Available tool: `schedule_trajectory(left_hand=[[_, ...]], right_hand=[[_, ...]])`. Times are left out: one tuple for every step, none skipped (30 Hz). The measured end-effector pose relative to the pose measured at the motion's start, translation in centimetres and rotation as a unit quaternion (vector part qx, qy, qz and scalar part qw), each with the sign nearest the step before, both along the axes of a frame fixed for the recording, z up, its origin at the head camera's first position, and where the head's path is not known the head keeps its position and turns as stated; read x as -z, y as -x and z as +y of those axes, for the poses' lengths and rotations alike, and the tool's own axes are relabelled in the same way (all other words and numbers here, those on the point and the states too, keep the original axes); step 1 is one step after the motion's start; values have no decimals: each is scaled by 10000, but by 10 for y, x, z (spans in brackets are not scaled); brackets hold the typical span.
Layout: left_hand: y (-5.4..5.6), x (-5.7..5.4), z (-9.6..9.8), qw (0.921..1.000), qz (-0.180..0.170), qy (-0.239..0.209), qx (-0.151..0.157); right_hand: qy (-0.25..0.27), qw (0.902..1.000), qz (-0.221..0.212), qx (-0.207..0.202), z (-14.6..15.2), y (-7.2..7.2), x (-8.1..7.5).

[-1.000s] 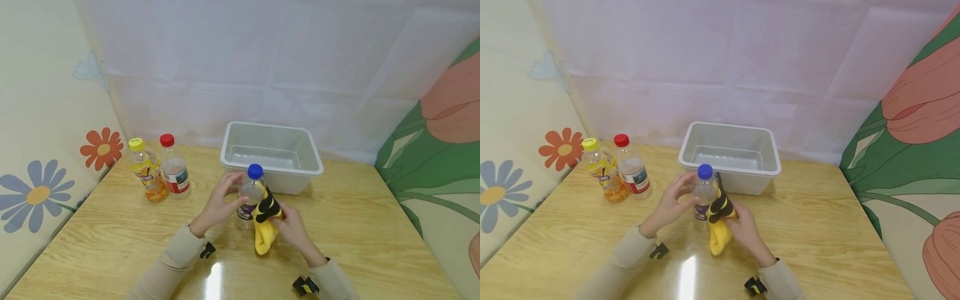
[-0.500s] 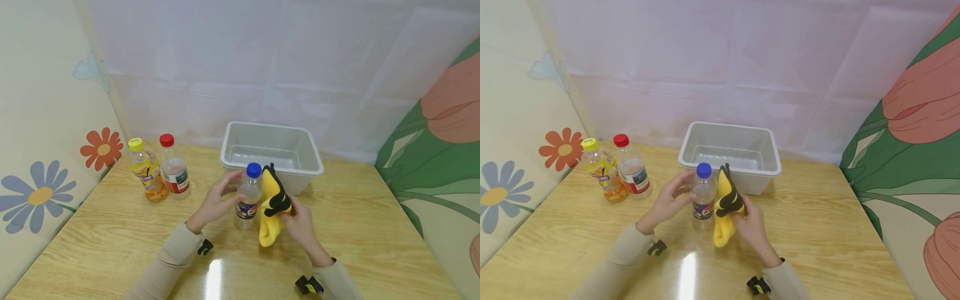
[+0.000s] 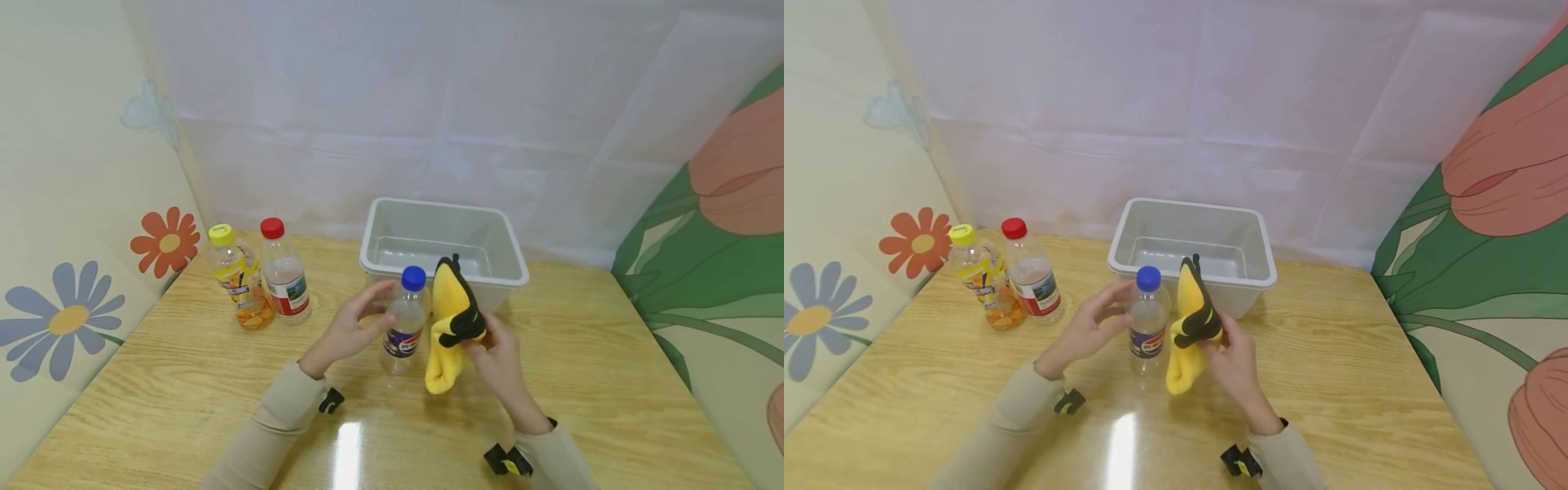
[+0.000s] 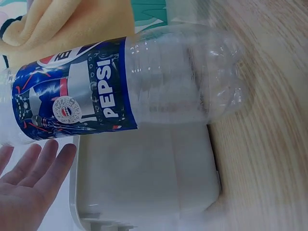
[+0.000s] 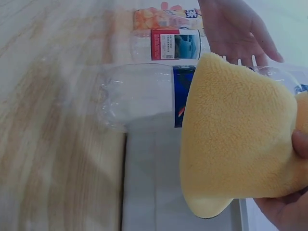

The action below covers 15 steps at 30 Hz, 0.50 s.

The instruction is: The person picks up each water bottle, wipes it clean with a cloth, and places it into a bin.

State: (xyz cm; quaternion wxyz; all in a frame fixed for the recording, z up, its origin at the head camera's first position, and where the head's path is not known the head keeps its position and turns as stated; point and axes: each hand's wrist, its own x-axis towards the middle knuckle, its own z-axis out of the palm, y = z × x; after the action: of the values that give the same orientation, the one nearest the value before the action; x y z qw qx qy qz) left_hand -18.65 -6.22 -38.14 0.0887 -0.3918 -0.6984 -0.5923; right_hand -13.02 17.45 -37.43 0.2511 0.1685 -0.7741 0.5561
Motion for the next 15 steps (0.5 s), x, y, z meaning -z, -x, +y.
schedule_trajectory(left_hand=[[0, 0, 0, 10000, 4, 0, -14], [-1, 1, 0, 10000, 12, -11, -25], [-1, 1, 1, 10000, 26, -37, -38], [-2, 1, 2, 10000, 43, -66, -59], [-2, 0, 2, 9999, 68, -96, -99], [-3, -1, 3, 9997, 93, -150, -152], [-4, -2, 4, 9994, 124, -215, -226], [-7, -7, 4, 9989, 174, -279, -322], [-10, -11, 5, 9982, 234, -343, -426], [-13, -15, 5, 9974, 287, -399, -530], [-16, -20, 6, 9963, 350, -456, -633], [-19, -25, 7, 9952, 417, -511, -721], [-22, -29, 7, 9940, 488, -552, -804], [-25, -33, 8, 9930, 567, -568, -869], [-25, -35, 9, 9921, 637, -586, -906]], right_hand=[[27, 10000, 31, 1, 0, 0, -1], [52, 10000, 58, 8, 0, 0, -2], [65, 9999, 114, 4, 0, 0, -3], [94, 9998, 168, -2, 0, 0, -4], [123, 9997, 219, -10, 0, 0, -4], [131, 9995, 302, -28, 0, 0, -5], [167, 9992, 355, -56, 0, 0, -6], [194, 9988, 440, -98, 0, 0, -7], [210, 9983, 532, -149, 0, 1, -8], [244, 9978, 589, -183, 0, 1, -9], [277, 9973, 647, -228, 0, 1, -11], [293, 9967, 713, -269, -1, 2, -12], [324, 9962, 745, -302, -1, 2, -13], [331, 9958, 788, -323, -1, 3, -14], [324, 9956, 813, -333, -2, 3, -16]])
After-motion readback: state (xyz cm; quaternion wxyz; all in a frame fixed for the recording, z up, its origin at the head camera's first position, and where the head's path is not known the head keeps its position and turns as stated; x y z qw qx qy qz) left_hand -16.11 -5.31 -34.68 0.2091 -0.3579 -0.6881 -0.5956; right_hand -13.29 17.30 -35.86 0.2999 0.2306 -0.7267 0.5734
